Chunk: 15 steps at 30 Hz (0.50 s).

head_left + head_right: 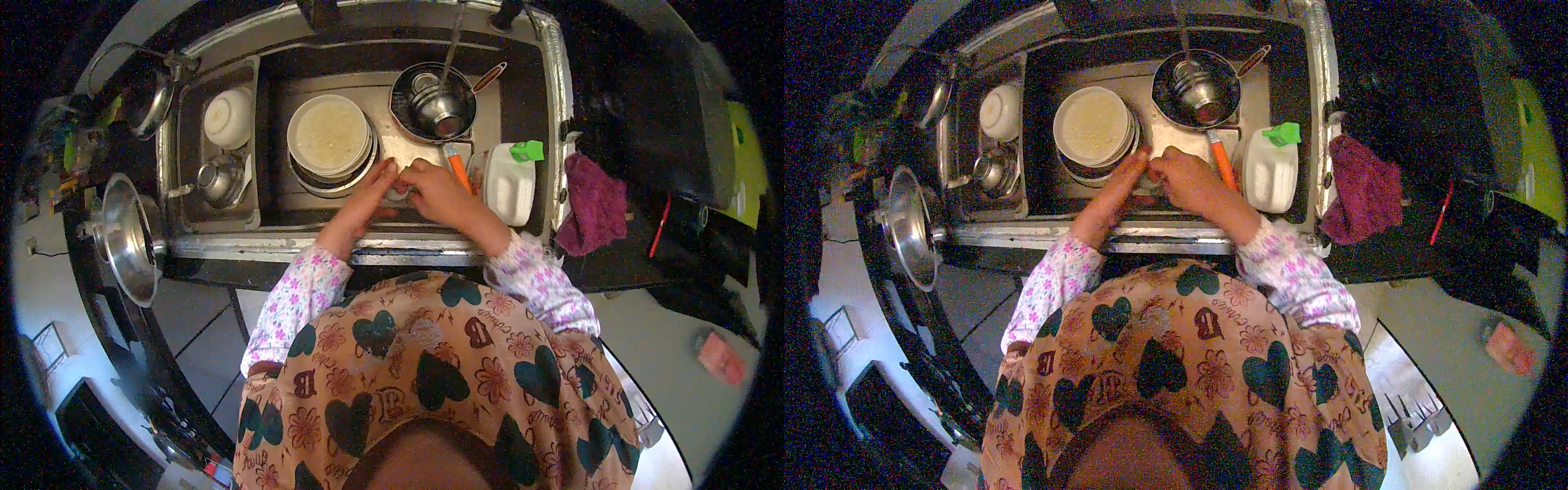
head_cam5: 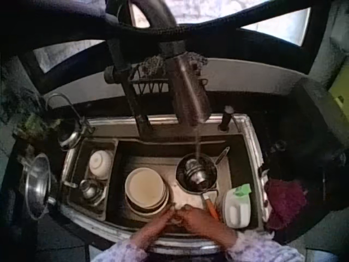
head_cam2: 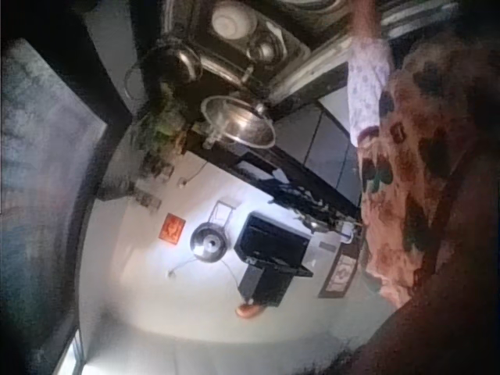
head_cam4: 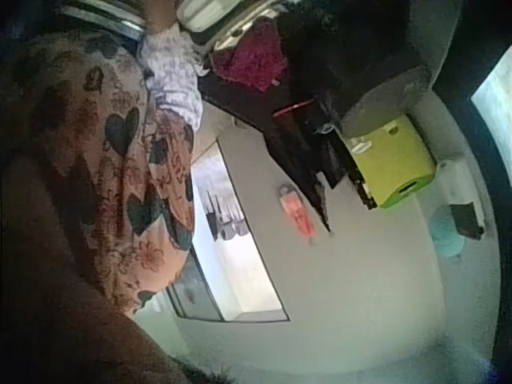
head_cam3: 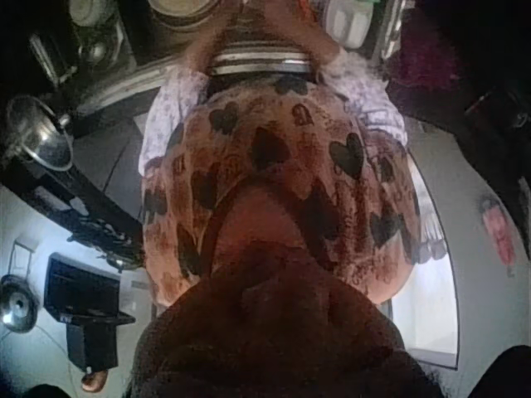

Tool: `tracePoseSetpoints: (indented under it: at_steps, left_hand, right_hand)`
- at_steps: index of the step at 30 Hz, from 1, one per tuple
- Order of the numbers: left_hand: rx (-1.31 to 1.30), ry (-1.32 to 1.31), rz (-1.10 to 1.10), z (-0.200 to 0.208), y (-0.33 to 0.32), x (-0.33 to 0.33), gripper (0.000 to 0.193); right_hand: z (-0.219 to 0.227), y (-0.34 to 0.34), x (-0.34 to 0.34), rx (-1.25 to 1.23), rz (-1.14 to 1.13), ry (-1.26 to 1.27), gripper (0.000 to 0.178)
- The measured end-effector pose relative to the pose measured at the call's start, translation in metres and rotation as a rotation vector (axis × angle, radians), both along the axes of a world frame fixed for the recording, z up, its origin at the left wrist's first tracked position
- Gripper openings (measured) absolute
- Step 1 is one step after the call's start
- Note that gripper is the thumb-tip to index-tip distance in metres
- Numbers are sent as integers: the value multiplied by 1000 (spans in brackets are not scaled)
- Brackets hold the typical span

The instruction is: The person washes various kitchen items in a sink, including a metal bowl, chopsticks, a small metal pot, and a white plate. They use a sponge and running water to clean each item, rinsing them thoroughly before placing them aside.

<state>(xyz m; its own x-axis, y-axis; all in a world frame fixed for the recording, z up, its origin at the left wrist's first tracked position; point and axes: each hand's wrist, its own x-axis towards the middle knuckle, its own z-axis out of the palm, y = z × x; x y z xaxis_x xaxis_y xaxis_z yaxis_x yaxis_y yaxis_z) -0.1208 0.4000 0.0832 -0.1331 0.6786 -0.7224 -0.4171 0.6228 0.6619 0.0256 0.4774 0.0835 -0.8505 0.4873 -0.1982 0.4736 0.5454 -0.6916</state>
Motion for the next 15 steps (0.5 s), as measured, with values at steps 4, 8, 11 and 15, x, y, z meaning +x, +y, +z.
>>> tracePoseSetpoints:
  at_steps: [4,8,11,15]
  left_hand:
    - [99,-372,65,8,17,32,32]
    - [145,-268,88,7,57,30,28]
    - [138,-152,68,9,81,45,34]
    - [207,-22,-76,0,94,71,52]
  right_hand:
    - [63,1,33,231,-197,118,24]
    - [80,61,66,698,-497,211,19]
    - [52,101,77,695,-589,9,20]
    - [-32,106,84,-105,-736,118,35]
